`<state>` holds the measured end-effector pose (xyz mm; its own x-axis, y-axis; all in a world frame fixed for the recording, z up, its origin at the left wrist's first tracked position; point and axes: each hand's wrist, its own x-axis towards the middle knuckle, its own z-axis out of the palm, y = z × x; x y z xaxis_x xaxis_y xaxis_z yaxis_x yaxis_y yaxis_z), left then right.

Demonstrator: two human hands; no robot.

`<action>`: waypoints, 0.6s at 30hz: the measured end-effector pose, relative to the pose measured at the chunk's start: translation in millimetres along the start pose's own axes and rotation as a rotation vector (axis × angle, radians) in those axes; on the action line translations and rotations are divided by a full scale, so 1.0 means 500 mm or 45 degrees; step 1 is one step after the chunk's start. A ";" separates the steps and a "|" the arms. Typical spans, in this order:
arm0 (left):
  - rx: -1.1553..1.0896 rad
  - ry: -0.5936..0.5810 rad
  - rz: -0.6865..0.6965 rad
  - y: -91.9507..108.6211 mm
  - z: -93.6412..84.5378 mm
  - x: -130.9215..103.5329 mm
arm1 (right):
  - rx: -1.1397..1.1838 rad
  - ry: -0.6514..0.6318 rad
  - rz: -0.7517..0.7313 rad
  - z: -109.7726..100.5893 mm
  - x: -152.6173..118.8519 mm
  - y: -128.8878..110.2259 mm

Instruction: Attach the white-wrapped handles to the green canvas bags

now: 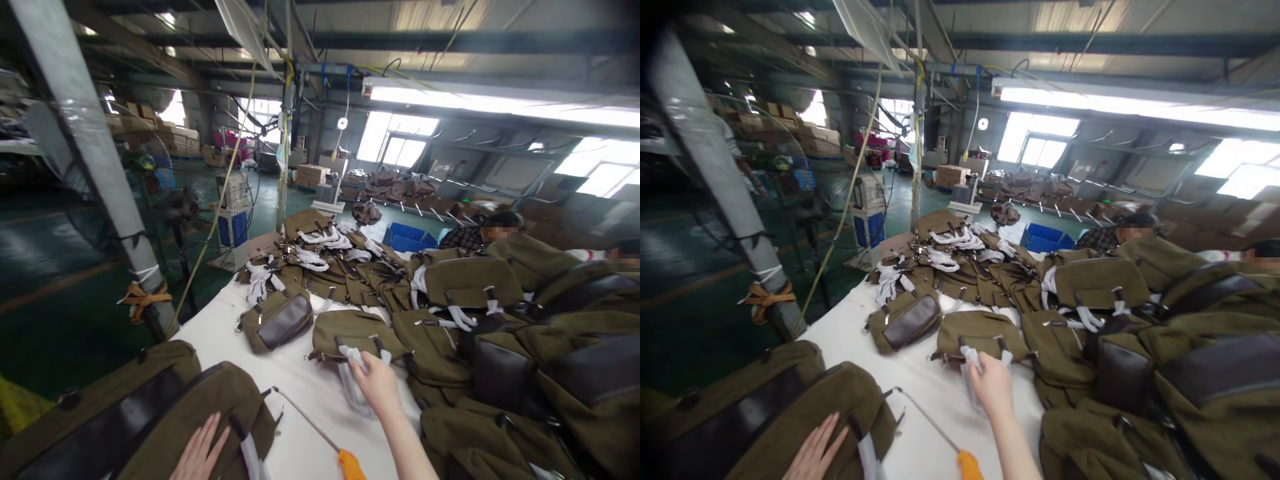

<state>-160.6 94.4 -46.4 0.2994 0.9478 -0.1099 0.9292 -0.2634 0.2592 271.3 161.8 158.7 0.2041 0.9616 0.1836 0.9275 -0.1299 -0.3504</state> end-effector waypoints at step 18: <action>-0.815 -0.573 0.413 0.325 -0.444 -0.081 | 0.494 -0.184 -0.393 -0.153 -0.289 -0.248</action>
<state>-69.7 53.3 213.0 0.7139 0.6449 -0.2728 0.5210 -0.2288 0.8223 150.6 20.5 245.7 -0.1316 0.9682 0.2128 0.7476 0.2379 -0.6201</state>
